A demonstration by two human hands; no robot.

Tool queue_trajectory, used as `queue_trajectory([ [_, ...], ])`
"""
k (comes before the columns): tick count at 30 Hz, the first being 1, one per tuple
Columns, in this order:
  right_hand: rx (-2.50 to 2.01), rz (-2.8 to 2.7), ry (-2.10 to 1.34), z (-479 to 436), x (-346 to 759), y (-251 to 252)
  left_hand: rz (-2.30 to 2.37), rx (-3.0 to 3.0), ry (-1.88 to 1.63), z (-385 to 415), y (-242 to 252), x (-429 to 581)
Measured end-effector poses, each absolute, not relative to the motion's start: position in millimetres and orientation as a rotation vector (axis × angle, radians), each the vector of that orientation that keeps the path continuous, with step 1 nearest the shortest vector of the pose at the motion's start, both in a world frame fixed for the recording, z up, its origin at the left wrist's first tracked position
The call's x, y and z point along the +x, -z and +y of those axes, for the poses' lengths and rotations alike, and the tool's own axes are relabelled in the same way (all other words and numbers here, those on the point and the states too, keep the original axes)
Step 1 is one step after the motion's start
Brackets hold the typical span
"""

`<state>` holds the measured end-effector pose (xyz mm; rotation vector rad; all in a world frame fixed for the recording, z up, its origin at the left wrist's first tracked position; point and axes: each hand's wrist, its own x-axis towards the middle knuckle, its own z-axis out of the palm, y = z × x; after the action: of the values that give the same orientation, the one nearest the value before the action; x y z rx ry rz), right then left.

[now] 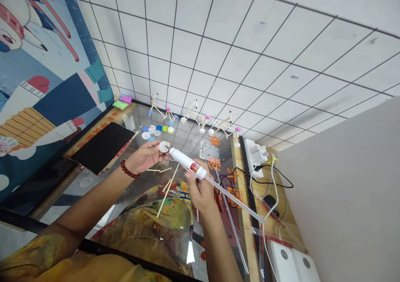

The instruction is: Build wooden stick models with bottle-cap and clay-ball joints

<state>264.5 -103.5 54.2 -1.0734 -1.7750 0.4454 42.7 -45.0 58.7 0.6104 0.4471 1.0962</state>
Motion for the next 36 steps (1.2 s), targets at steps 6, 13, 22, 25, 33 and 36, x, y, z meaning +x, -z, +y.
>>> queue_trajectory([
  [6,-1.110,-1.811,-0.490,-103.2,263.5,-53.8,0.470,0.620,-1.099,-43.6,-56.6,42.4],
  [13,-1.119,-1.814,-0.535,-103.1,263.8,-57.3,0.487,0.745,-1.109,-43.6,-58.6,39.1],
  [22,-1.119,-1.809,-0.565,-105.8,259.3,-56.0,0.446,0.713,-1.076,-43.7,-58.9,35.5],
  [25,-1.121,-1.816,-0.528,-107.2,258.8,-57.5,0.437,0.656,-1.049,-44.0,-57.5,37.7],
  [33,-0.912,-1.280,-1.268,-94.4,243.5,-54.2,0.731,1.085,-1.470,-54.0,-69.1,47.7],
  [36,-0.872,-1.163,-1.558,-89.8,237.2,-52.1,0.747,1.356,-1.569,-62.4,-80.5,48.8],
])
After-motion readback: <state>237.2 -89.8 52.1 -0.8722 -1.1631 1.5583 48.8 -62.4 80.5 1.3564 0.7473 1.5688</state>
